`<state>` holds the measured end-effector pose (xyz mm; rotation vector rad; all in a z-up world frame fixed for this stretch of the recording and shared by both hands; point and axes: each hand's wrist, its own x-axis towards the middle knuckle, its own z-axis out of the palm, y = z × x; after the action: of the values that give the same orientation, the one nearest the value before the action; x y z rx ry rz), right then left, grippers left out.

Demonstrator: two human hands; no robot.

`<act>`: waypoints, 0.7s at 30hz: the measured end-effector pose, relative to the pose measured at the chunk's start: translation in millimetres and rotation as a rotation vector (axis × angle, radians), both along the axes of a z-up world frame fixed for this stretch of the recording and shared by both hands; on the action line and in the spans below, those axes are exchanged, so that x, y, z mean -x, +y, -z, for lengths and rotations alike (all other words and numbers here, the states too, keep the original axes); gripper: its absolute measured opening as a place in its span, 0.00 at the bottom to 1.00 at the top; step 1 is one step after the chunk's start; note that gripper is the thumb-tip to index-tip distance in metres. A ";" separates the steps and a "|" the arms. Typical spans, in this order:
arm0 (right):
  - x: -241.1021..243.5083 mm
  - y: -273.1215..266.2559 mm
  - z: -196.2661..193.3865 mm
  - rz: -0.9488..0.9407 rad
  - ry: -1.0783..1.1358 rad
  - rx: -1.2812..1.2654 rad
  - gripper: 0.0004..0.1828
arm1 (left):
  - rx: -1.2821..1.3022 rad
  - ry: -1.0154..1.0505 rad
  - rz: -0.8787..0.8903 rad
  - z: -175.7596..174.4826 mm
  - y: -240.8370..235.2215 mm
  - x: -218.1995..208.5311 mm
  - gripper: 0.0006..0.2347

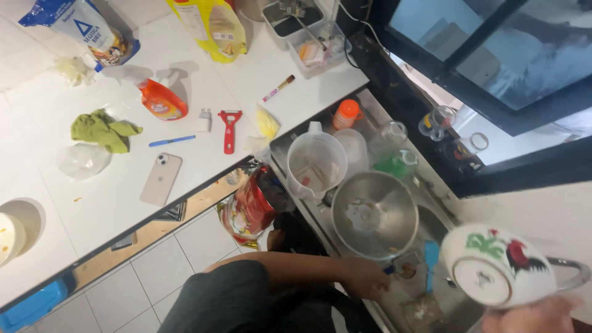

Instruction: The person pours batter from a large metal bowl into two smaller metal bowls using a blue spatula, then moves the bowls to a nearby table. The person then washes the spatula, a yellow ladle, a small white bowl, and the large metal bowl in the sink using a sponge and running water.

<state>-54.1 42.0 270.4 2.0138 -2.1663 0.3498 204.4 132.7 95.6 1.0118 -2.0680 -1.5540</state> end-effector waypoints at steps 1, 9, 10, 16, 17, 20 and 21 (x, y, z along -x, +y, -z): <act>-58.0 -18.5 -9.9 -0.013 0.021 0.033 0.32 | 0.080 -0.118 -0.045 16.5 12.4 -28.4 0.19; -415.1 -165.6 30.8 0.667 -1.746 -0.438 0.28 | -0.124 -0.269 -0.552 -53.9 147.4 -246.5 0.10; -449.4 -179.5 42.1 0.727 -1.709 -0.614 0.27 | -0.319 -0.329 -0.670 -64.3 164.2 -261.9 0.10; -513.7 -238.3 140.7 0.218 -0.428 -0.997 0.54 | -0.903 -0.392 -0.918 -71.8 229.7 -295.4 0.12; -519.5 -242.2 147.4 0.229 -0.422 -1.000 0.54 | -0.911 -0.390 -0.908 -65.0 236.4 -295.1 0.12; -531.5 -248.6 165.1 0.400 -0.755 -0.980 0.49 | -0.930 -0.323 -1.045 -47.0 252.2 -297.2 0.10; -535.1 -247.8 170.2 0.478 -0.923 -0.960 0.47 | -0.872 -0.330 -1.053 -41.4 253.8 -300.1 0.11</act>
<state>481.0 -205.8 100.2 1.6759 -3.8766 0.1833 504.4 386.6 137.1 2.2517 -0.5520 -1.6416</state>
